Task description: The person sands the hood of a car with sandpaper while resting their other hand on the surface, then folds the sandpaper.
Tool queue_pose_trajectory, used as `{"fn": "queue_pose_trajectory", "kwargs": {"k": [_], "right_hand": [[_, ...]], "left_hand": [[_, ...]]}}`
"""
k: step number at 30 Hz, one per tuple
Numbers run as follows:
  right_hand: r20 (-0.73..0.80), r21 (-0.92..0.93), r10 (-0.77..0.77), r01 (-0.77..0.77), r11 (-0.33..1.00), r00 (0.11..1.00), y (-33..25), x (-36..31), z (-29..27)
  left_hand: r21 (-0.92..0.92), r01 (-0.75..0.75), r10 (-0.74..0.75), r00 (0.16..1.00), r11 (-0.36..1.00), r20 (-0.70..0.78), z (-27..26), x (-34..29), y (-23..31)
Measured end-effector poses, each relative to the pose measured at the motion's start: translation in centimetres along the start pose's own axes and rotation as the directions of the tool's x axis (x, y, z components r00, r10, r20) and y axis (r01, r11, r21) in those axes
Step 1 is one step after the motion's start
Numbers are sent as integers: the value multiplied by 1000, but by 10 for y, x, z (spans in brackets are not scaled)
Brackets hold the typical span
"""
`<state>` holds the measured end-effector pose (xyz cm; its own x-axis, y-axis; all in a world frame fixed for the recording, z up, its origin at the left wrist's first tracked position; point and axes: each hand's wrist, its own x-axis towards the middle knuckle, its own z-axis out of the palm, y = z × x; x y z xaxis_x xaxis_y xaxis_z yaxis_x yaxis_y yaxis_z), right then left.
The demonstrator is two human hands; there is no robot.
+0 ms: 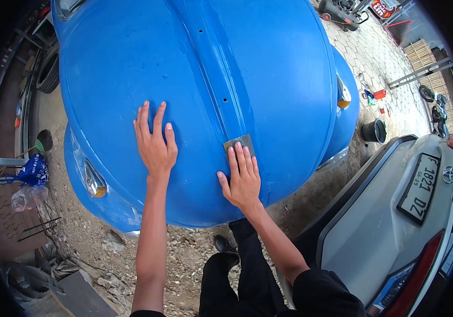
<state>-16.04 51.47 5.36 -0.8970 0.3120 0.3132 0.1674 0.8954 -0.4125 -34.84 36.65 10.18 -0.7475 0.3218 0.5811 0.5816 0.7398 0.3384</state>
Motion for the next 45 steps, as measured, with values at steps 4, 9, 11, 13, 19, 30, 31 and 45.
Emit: {"fn": "queue_pose_trajectory", "kwargs": {"k": [4,9,11,13,19,30,31,45], "right_hand": [[-12,-12,15,-15,1000,1000,6,-28,4],[43,-5,2,-2,1000,999,-7,38,-15],[46,8,-26,25,1000,999,-14,99,-23],[-12,39,-60,60,997,998,-21,164,-24],[-93,60,-100,106,993,991,-31,342,7],[-90,74,-116,123,990,989,-40,417,27],[-103,70,-124,132,989,987,-40,406,26],[-111,51,-71,77,996,991,-27,154,-17]], "left_hand": [[56,-8,5,999,998,41,-4,-14,7],[70,50,-55,995,996,78,-4,-22,9],[58,61,-67,993,996,98,-7,-23,12],[57,77,-83,990,995,111,-8,-27,14],[65,118,-126,981,991,148,-4,-43,10],[69,95,-103,987,993,125,-2,-45,9],[68,90,-98,986,994,132,-3,-44,8],[61,5,-9,999,998,52,-11,-17,10]]}}
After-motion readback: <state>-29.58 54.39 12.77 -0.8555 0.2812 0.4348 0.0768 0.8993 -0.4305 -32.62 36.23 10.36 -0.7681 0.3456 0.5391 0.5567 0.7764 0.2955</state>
